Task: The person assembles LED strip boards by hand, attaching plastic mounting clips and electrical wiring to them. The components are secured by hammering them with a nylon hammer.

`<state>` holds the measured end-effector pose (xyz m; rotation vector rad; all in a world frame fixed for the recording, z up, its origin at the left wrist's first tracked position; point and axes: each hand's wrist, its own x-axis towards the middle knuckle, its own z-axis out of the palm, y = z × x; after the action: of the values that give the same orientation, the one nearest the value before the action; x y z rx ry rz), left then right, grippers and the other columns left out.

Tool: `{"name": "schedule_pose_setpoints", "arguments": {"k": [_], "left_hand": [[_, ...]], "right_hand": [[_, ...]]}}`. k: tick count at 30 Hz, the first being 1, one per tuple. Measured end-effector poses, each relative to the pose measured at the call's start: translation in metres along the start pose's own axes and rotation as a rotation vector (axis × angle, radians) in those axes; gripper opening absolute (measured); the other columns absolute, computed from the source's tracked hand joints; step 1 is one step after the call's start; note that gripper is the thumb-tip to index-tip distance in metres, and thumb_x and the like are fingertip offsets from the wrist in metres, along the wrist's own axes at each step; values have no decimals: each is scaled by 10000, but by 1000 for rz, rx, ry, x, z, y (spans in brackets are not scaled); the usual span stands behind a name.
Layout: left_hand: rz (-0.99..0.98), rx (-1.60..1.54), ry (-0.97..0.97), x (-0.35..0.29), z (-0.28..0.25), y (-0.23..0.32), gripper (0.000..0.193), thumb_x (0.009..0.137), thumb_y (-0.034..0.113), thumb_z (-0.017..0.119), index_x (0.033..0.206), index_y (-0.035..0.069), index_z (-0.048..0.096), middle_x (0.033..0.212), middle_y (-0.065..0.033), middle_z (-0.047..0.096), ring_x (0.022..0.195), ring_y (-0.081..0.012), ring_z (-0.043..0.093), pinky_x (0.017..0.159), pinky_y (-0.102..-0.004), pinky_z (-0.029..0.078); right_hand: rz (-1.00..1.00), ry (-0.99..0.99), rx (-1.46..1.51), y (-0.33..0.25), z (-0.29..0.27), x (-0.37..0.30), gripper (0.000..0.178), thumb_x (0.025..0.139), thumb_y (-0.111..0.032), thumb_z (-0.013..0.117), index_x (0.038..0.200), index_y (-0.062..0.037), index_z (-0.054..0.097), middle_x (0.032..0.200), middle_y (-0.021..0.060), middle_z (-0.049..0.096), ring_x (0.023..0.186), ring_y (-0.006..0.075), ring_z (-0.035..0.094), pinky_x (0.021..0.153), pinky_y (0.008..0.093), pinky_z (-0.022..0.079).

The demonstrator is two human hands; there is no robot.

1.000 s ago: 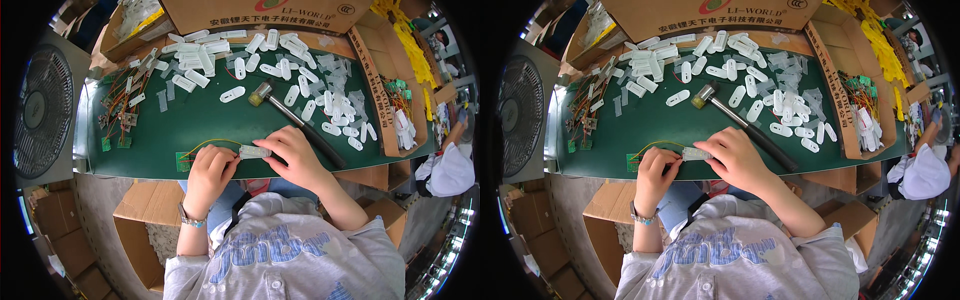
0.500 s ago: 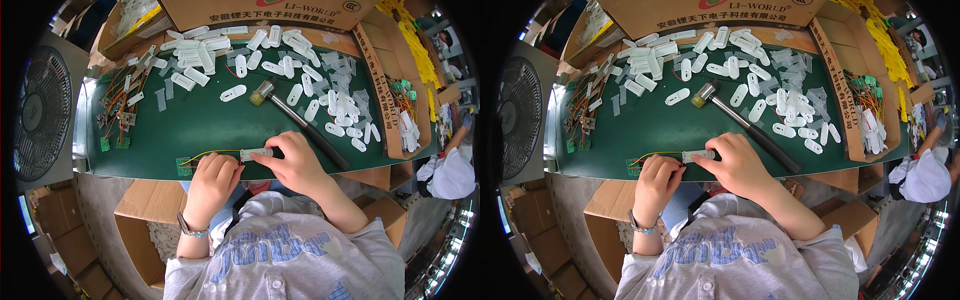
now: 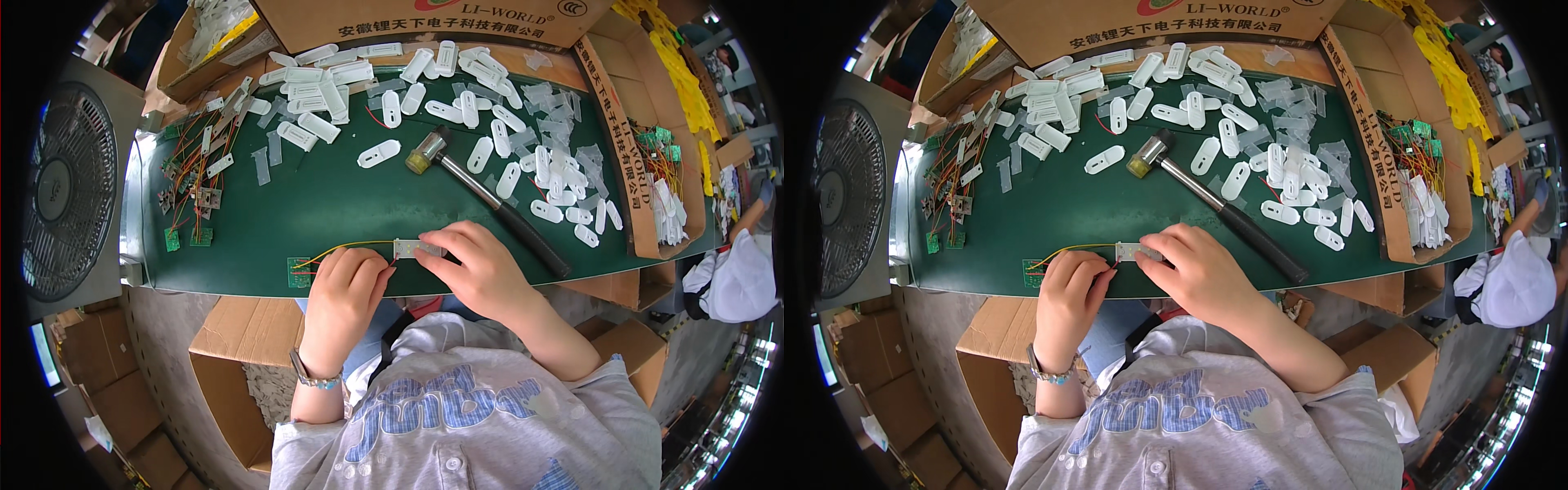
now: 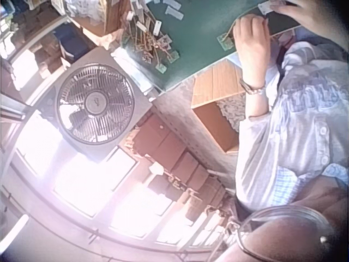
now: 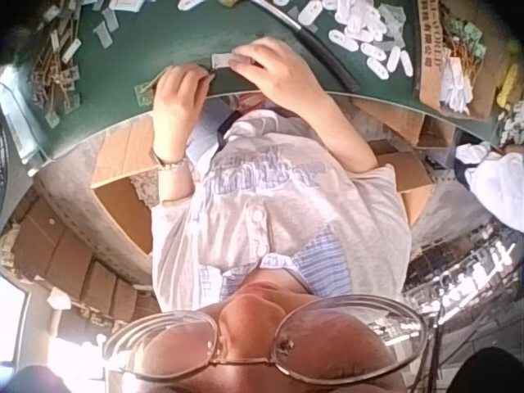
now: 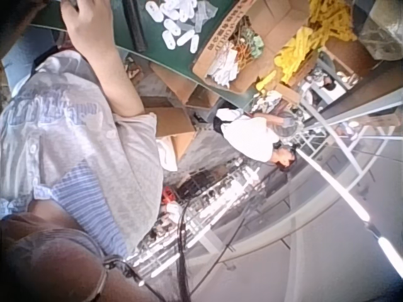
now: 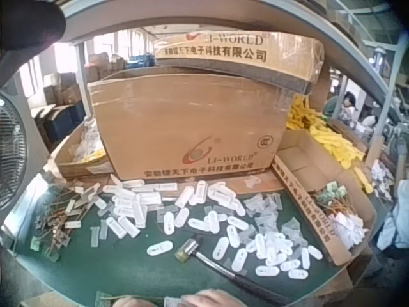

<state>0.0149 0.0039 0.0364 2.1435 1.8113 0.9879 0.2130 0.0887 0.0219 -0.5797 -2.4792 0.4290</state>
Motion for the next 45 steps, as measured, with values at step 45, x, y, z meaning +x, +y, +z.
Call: {"name": "schedule_pose_setpoints", "arguments": {"k": [45], "left_hand": [[7,-109,-49,19,2,-22,381,711,57,775,1069,13,653,1026,-114,649,922,-315,631,795,-407,536]], "right_hand": [[46,-30,111,5,0,8,236,788,-74,662,1011,-45,731,1048,51,622,881,211,569,742,324,528]]}}
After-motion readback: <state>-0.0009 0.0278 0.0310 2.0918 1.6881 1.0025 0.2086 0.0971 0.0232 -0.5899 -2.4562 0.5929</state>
